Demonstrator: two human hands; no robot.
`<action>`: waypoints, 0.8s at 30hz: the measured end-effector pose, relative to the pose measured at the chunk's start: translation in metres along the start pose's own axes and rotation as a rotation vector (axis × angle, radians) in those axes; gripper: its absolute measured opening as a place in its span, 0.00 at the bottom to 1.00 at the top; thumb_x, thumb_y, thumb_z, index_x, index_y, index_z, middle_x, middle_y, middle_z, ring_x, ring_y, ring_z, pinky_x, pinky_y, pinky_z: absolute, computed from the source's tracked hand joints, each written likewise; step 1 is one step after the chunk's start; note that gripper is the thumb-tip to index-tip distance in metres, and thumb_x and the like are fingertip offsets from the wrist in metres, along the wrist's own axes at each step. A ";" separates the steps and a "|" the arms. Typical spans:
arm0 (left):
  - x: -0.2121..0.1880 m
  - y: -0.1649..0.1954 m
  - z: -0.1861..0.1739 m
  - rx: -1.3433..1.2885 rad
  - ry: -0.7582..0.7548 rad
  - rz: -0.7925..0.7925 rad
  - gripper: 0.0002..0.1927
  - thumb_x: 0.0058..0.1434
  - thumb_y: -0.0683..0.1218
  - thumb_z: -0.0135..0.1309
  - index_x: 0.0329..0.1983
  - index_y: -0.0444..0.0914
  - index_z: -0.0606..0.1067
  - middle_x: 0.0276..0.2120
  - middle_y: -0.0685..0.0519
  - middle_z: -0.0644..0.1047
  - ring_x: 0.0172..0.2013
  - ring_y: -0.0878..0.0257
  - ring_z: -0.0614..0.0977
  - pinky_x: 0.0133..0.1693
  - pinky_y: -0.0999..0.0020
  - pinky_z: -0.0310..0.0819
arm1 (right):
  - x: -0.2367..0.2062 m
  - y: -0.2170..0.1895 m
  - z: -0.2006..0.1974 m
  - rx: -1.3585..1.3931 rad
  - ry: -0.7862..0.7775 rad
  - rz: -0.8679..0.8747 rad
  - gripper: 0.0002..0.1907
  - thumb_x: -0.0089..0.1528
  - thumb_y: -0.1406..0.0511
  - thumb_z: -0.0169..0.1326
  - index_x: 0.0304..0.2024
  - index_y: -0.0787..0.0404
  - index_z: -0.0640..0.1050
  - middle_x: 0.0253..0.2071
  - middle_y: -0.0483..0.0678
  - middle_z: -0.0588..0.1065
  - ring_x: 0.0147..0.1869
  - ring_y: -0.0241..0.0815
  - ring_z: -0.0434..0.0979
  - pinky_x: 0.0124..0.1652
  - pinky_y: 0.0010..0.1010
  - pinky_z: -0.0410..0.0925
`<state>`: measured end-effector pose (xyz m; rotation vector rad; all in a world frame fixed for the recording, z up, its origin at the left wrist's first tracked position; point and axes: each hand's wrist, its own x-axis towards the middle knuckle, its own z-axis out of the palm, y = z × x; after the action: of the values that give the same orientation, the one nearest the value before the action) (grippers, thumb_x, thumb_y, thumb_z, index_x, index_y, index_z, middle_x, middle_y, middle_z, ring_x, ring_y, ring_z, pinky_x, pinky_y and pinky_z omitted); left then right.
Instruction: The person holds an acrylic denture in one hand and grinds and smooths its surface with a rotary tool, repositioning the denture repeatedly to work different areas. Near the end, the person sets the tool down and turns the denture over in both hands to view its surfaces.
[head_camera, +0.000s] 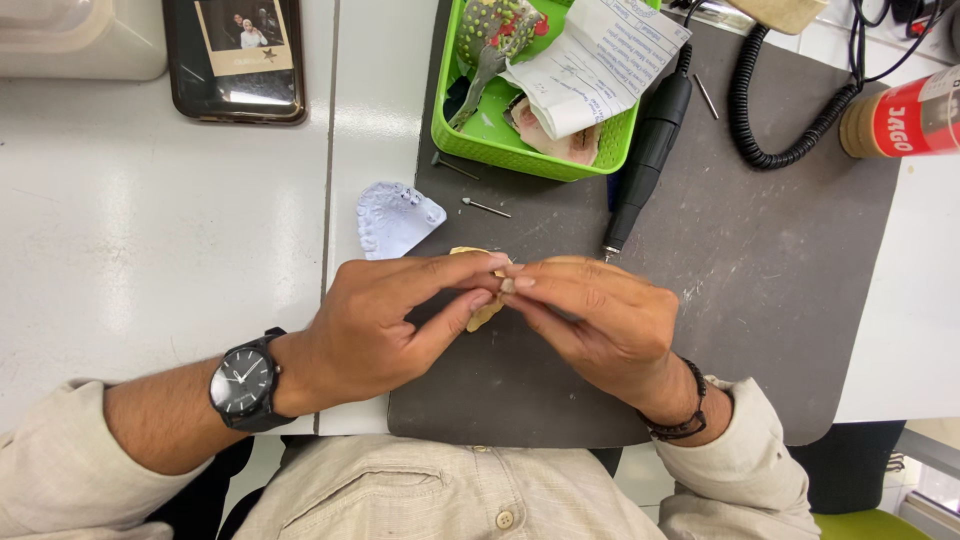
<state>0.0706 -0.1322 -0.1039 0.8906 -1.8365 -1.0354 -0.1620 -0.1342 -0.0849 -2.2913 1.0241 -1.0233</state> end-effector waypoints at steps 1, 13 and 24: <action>0.001 -0.001 -0.002 0.053 0.007 0.031 0.17 0.63 0.36 0.61 0.56 0.32 0.76 0.45 0.46 0.83 0.41 0.58 0.87 0.41 0.70 0.82 | 0.002 0.001 0.001 -0.025 -0.006 0.025 0.18 0.58 0.74 0.71 0.48 0.63 0.79 0.45 0.51 0.82 0.49 0.46 0.86 0.48 0.31 0.79; 0.002 -0.017 -0.019 0.331 0.026 0.134 0.17 0.60 0.36 0.62 0.53 0.32 0.77 0.36 0.50 0.79 0.36 0.58 0.80 0.39 0.61 0.68 | 0.012 0.013 0.025 -0.188 -0.144 0.014 0.13 0.58 0.71 0.70 0.42 0.60 0.81 0.43 0.43 0.81 0.50 0.40 0.82 0.49 0.34 0.69; -0.001 -0.024 -0.022 0.330 0.017 0.147 0.16 0.60 0.36 0.62 0.52 0.35 0.79 0.37 0.53 0.80 0.39 0.61 0.80 0.42 0.63 0.66 | 0.015 0.012 0.026 -0.229 -0.198 0.025 0.14 0.54 0.70 0.71 0.39 0.60 0.80 0.48 0.47 0.79 0.50 0.47 0.79 0.49 0.37 0.70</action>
<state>0.0952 -0.1477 -0.1185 0.9334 -2.0603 -0.6422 -0.1411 -0.1510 -0.1024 -2.4949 1.1322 -0.6817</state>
